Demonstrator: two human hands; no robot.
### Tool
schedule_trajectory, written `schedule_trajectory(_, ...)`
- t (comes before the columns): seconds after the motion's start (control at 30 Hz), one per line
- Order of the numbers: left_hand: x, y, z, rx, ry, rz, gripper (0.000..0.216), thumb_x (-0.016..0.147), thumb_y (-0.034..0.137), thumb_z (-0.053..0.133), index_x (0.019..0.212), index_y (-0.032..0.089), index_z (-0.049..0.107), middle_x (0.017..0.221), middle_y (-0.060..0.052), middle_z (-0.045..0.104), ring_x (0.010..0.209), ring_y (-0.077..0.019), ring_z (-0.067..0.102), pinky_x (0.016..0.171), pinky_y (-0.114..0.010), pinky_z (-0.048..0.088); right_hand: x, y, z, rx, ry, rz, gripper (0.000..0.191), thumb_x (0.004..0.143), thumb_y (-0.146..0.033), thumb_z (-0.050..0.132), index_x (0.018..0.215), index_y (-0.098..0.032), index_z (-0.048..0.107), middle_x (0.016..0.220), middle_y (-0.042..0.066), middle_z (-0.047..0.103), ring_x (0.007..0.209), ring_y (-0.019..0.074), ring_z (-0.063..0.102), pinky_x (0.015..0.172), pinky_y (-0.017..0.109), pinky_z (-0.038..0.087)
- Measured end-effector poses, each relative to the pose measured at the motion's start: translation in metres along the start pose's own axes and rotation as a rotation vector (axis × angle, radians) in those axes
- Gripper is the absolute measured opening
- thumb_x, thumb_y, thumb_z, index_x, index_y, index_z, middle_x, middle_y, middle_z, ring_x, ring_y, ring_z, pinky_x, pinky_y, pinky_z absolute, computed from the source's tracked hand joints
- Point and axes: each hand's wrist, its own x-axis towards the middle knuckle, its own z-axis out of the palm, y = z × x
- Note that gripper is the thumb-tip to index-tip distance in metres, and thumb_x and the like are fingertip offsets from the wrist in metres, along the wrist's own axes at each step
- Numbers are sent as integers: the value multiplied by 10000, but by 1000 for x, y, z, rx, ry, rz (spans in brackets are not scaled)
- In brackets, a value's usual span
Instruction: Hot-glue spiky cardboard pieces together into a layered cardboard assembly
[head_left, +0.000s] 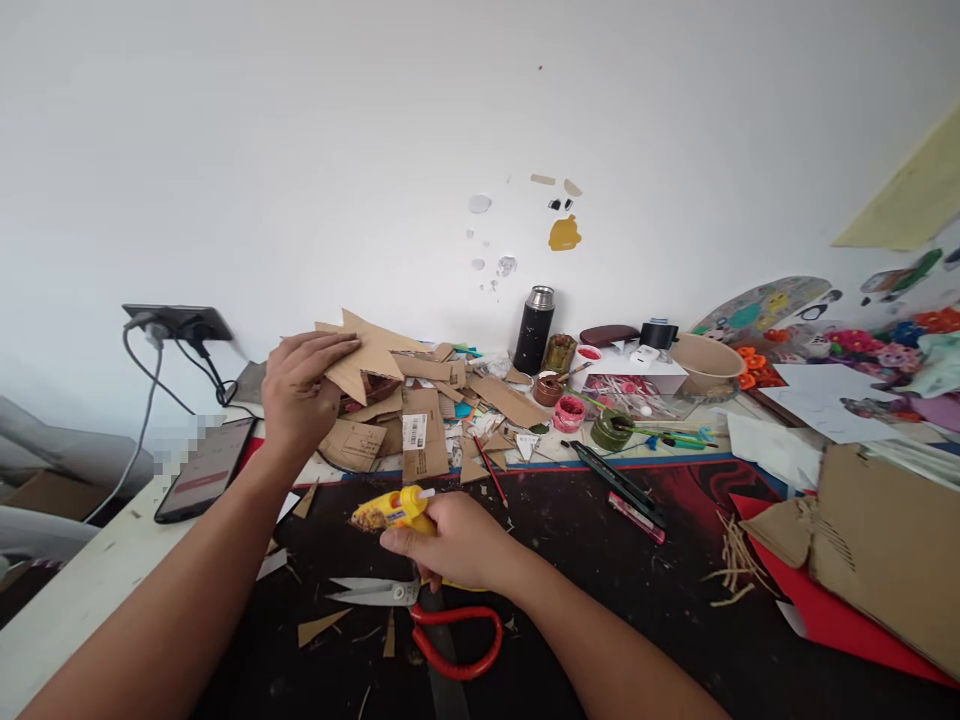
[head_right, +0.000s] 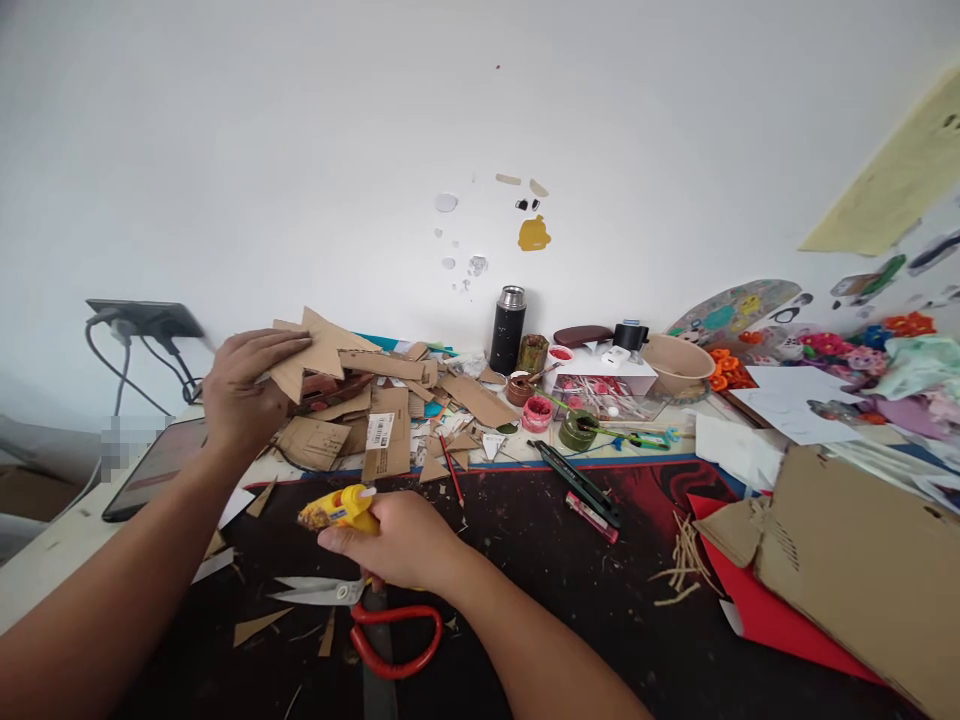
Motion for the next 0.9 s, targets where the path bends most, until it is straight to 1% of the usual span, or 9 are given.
schedule_trajectory(0.2, -1, 9, 8, -11, -53, 12, 388, 929, 94, 604, 1173, 263, 854, 1234, -71, 887, 1222, -293, 779, 1129, -506, 562, 3, 5, 1, 85, -15, 33, 393, 984, -560, 798, 784, -243, 681, 571, -28, 696, 454, 164, 646, 505, 242, 450)
schedule_trajectory(0.3, -2, 9, 9, -3, -99, 22, 348, 950, 130, 620, 1167, 273, 850, 1236, -72, 885, 1225, -303, 776, 1134, -513, 550, 2, 1, -3, -47, 70, -38, 313, 994, -517, 793, 858, -239, 747, 608, -16, 720, 479, 171, 645, 510, 249, 402)
schedule_trajectory(0.4, -2, 9, 10, -16, -110, 37, 389, 945, 99, 597, 1182, 277, 850, 1244, -68, 883, 1231, -297, 773, 1133, -502, 548, 1, -4, -7, -227, 172, -116, 292, 973, -489, 825, 842, -234, 766, 635, -1, 733, 525, 173, 649, 530, 259, 351)
schedule_trajectory(0.47, -3, 8, 10, -36, -99, 45, 413, 934, 79, 589, 1187, 274, 851, 1242, -71, 883, 1229, -296, 774, 1133, -495, 550, 1, -5, -8, -171, 129, -56, 326, 998, -520, 785, 840, -236, 758, 659, 2, 743, 521, 175, 661, 529, 259, 369)
schedule_trajectory(0.53, -4, 8, 12, -47, -97, 46, 402, 930, 85, 602, 1186, 268, 852, 1240, -77, 884, 1228, -300, 774, 1134, -494, 551, 2, -2, -8, -48, 43, 44, 341, 1030, -549, 727, 884, -243, 759, 693, 3, 757, 521, 183, 686, 521, 257, 406)
schedule_trajectory(0.6, -5, 9, 13, -48, -110, 34, 381, 936, 105, 608, 1183, 264, 851, 1243, -78, 883, 1232, -300, 774, 1143, -498, 549, 3, 0, -7, -8, 2, 92, 341, 1044, -558, 702, 925, -245, 764, 720, 11, 769, 544, 195, 706, 520, 258, 416)
schedule_trajectory(0.67, -6, 10, 15, -54, -123, 26, 371, 946, 118, 604, 1181, 263, 852, 1247, -77, 881, 1236, -296, 775, 1150, -499, 547, 3, -1, -6, -115, 34, 47, 349, 1049, -555, 710, 920, -238, 776, 734, 27, 780, 574, 203, 708, 538, 265, 388)
schedule_trajectory(0.8, -8, 12, 17, -84, -135, 47, 388, 957, 102, 585, 1191, 255, 854, 1259, -86, 880, 1237, -288, 775, 1139, -490, 547, 0, -8, -8, -504, 195, -156, 352, 1042, -541, 777, 897, -225, 827, 790, 69, 812, 691, 226, 708, 607, 302, 310)
schedule_trajectory(0.9, -9, 12, 18, -93, -144, 49, 384, 955, 106, 596, 1196, 257, 855, 1265, -88, 878, 1226, -296, 774, 1131, -493, 543, -3, -17, -11, -698, 182, -136, 368, 1103, -548, 712, 1023, -220, 859, 913, 92, 855, 816, 247, 750, 647, 314, 315)
